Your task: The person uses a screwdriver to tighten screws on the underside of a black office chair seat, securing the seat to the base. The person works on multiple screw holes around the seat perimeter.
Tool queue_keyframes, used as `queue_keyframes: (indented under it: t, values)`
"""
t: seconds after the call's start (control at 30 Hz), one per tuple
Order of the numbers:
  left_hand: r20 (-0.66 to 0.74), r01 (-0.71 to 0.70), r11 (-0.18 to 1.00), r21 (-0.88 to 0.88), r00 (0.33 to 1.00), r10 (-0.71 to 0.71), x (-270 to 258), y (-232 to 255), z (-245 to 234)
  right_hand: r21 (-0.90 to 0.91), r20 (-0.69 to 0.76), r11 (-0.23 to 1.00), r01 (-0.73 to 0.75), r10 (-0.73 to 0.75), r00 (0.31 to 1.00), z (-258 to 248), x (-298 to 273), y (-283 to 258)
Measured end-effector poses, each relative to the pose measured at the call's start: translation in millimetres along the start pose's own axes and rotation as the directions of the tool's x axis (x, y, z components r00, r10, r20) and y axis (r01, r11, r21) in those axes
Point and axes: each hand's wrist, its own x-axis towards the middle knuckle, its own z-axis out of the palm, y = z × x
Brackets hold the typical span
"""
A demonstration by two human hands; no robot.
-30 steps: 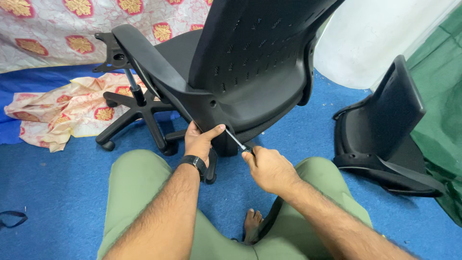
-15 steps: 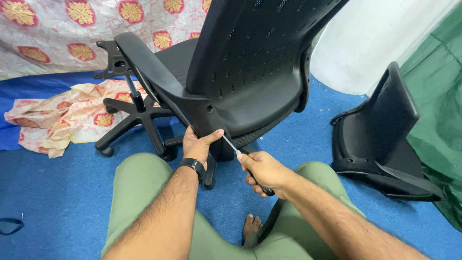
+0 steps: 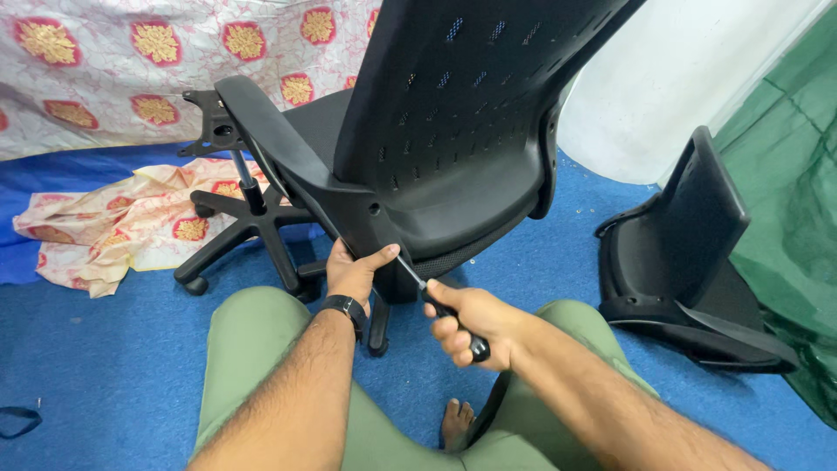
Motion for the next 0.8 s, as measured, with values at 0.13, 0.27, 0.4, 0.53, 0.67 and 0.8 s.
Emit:
queue_keyframes:
  t: [0.13,0.27,0.4,0.53,0.67,0.8]
  values:
    - [-0.004,0.007,1.0,-0.03,1.0,-0.007,-0.2,-0.4,-2.9,0.128,0.063,0.991,-0.026,0.018,0.998,-0.5,3.5,3.6]
    - [0.01,-0.019,1.0,-0.019,1.0,0.019,-0.3,-1.2,-4.8,0.056,0.038,0.998,-0.039,0.037,0.999,-3.2,3.0,0.8]
    - [0.012,-0.018,0.999,-0.029,1.0,0.018,-1.2,0.7,-7.6,0.003,-0.019,1.0,-0.012,0.012,1.0,0.6,4.3,3.5]
    - [-0.025,-0.02,0.999,-0.045,0.999,0.019,-3.6,4.0,-9.9,-0.106,-0.057,0.993,0.059,-0.065,0.996,5.1,7.3,10.0]
    - [-0.043,-0.083,0.991,-0.106,0.996,0.079,-3.9,7.1,-13.6,-0.23,-0.069,0.951,0.206,-0.227,0.971,3.3,9.1,17.6]
    - [-0.061,-0.112,0.985,-0.134,0.993,0.105,-0.6,9.6,-25.0,-0.343,-0.121,0.902,0.262,-0.319,0.94,-4.3,10.6,24.6]
